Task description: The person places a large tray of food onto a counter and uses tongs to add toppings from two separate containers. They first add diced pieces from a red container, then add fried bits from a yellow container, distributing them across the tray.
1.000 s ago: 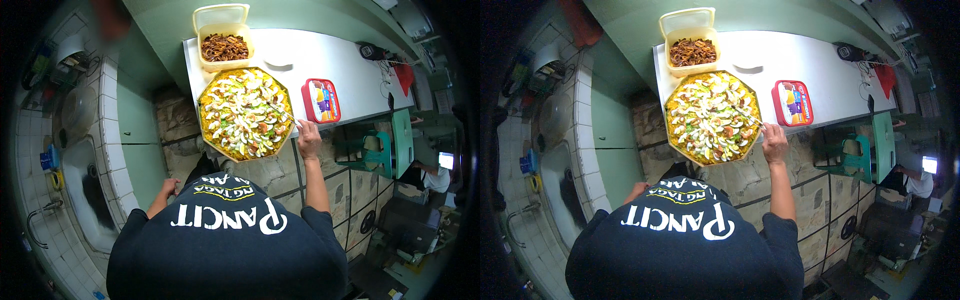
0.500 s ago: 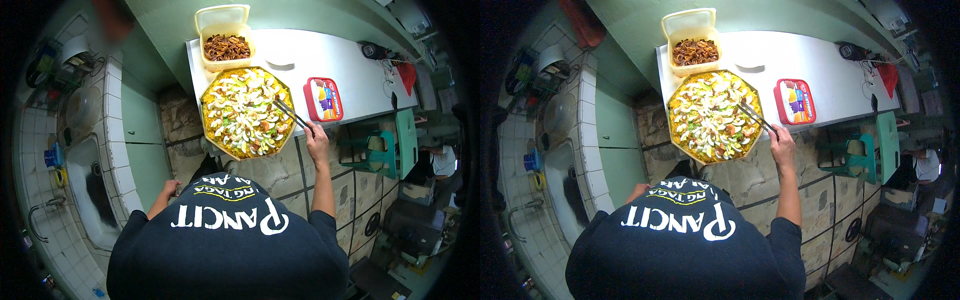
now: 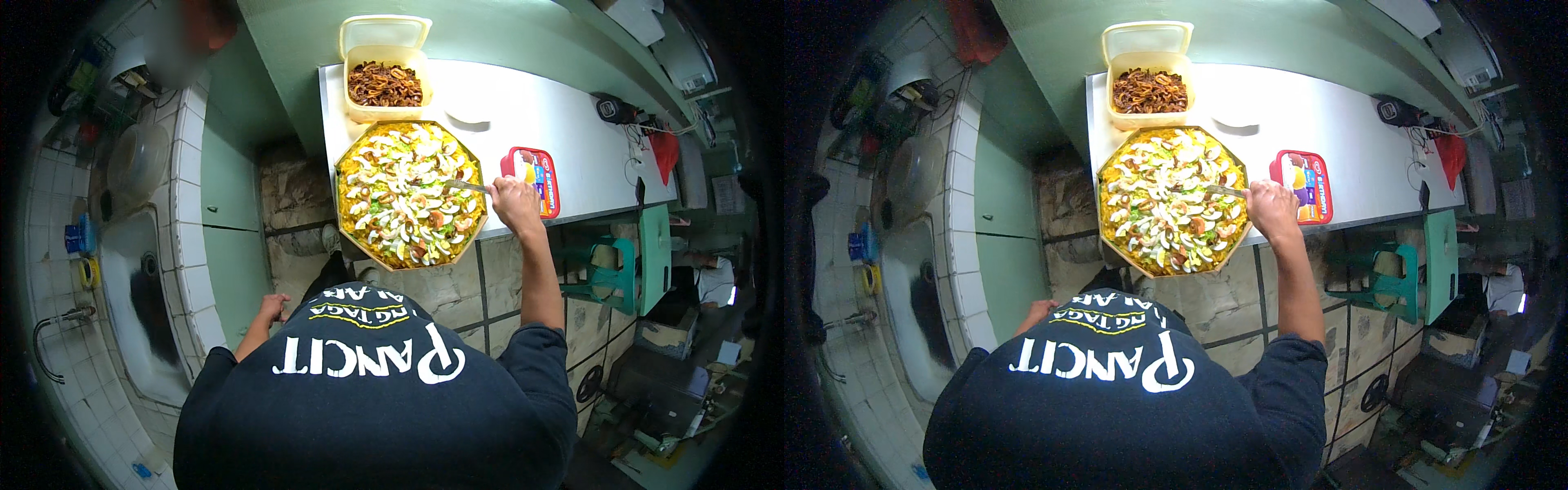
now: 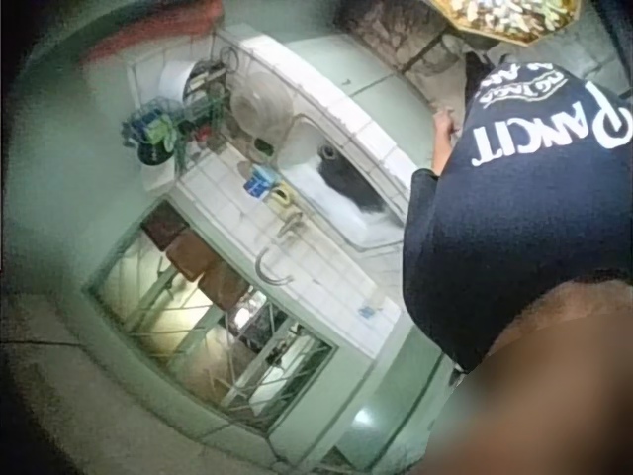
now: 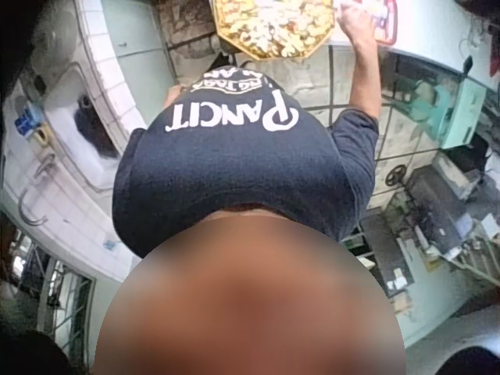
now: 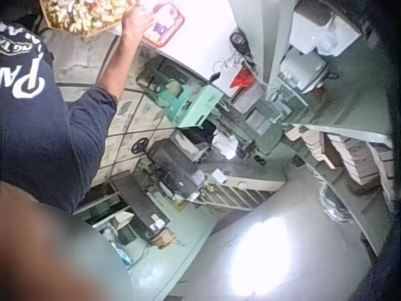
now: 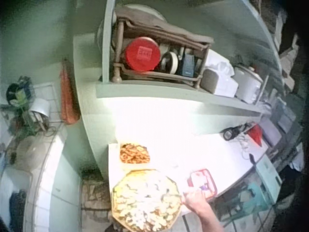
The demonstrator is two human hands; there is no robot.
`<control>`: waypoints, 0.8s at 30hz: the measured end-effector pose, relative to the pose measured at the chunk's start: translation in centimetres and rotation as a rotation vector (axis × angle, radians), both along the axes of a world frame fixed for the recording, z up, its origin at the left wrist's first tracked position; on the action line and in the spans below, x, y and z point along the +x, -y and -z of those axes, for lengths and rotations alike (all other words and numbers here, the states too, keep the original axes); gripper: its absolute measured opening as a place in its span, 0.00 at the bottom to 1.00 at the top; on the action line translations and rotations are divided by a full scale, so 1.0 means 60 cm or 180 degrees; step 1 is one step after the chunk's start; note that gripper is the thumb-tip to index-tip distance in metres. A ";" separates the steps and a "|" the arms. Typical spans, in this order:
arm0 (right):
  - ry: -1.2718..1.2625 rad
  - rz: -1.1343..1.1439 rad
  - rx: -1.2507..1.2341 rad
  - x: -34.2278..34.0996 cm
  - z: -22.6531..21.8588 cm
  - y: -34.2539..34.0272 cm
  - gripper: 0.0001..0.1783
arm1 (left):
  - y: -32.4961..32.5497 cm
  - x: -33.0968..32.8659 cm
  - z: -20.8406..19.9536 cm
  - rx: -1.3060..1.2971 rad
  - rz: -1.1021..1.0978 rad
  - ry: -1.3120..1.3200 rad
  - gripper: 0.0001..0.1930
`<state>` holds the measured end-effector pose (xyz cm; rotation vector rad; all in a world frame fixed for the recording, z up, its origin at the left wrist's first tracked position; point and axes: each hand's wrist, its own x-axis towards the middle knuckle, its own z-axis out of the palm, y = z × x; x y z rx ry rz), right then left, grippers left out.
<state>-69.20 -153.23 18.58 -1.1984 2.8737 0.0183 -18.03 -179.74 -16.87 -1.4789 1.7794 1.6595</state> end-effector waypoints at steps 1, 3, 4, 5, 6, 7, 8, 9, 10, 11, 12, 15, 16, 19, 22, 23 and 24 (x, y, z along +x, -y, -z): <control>-0.0001 -0.0054 0.0010 0.000 0.000 0.005 0.14 | 0.001 0.022 0.028 -0.0096 0.0223 -0.0168 0.12; -0.0039 -0.0084 0.0103 0.002 0.008 0.004 0.14 | -0.002 0.027 0.039 -0.0141 0.0440 -0.0293 0.13; -0.0046 -0.0089 0.0136 0.003 0.011 0.003 0.14 | -0.004 0.028 0.039 -0.0103 0.0412 -0.0236 0.13; -0.0053 -0.0092 0.0168 0.004 0.013 0.001 0.14 | -0.004 0.026 0.040 -0.0109 0.0440 -0.0241 0.13; -0.0069 -0.0125 0.0142 0.004 0.016 -0.001 0.14 | -0.004 0.028 0.041 -0.0120 0.0459 -0.0244 0.13; -0.0084 -0.0156 0.0115 0.003 0.019 -0.004 0.14 | -0.002 0.028 0.043 -0.0175 0.0534 -0.0310 0.13; -0.0098 -0.0186 0.0088 0.004 0.020 -0.006 0.14 | -0.002 0.029 0.044 -0.0124 0.0433 -0.0262 0.13; -0.0063 -0.0119 0.0097 0.006 0.016 -0.009 0.14 | -0.001 0.025 0.040 -0.0071 0.0337 -0.0220 0.13; -0.0038 -0.0055 0.0111 0.009 0.010 -0.010 0.14 | -0.006 0.009 0.017 0.0092 0.0062 -0.0074 0.13; -0.0004 0.0003 0.0111 0.011 0.005 -0.012 0.14 | -0.007 0.002 0.001 0.0241 -0.0220 0.0083 0.13; -0.0023 0.0040 0.0043 0.010 0.005 -0.018 0.14 | -0.006 0.000 -0.002 0.0217 -0.0135 0.0036 0.13; -0.0059 0.0109 -0.0110 0.009 0.003 -0.029 0.14 | -0.005 0.003 -0.004 0.0102 0.0131 -0.0128 0.12; -0.0055 0.0113 -0.0128 0.010 0.000 -0.029 0.14 | -0.004 0.008 0.008 0.0035 0.0236 -0.0199 0.12; -0.0009 0.0080 -0.0066 0.015 0.001 -0.020 0.14 | -0.003 0.017 0.032 -0.0061 0.0404 -0.0310 0.12; -0.0015 0.0050 -0.0030 0.013 0.015 -0.013 0.15 | -0.002 0.017 0.040 -0.0026 0.0344 -0.0314 0.12; -0.0029 0.0041 -0.0033 0.013 0.018 -0.011 0.15 | 0.000 0.017 0.041 0.0000 0.0298 -0.0265 0.12; -0.0014 0.0099 -0.0018 0.012 0.017 -0.011 0.15 | 0.001 0.015 0.037 0.0029 0.0256 -0.0215 0.12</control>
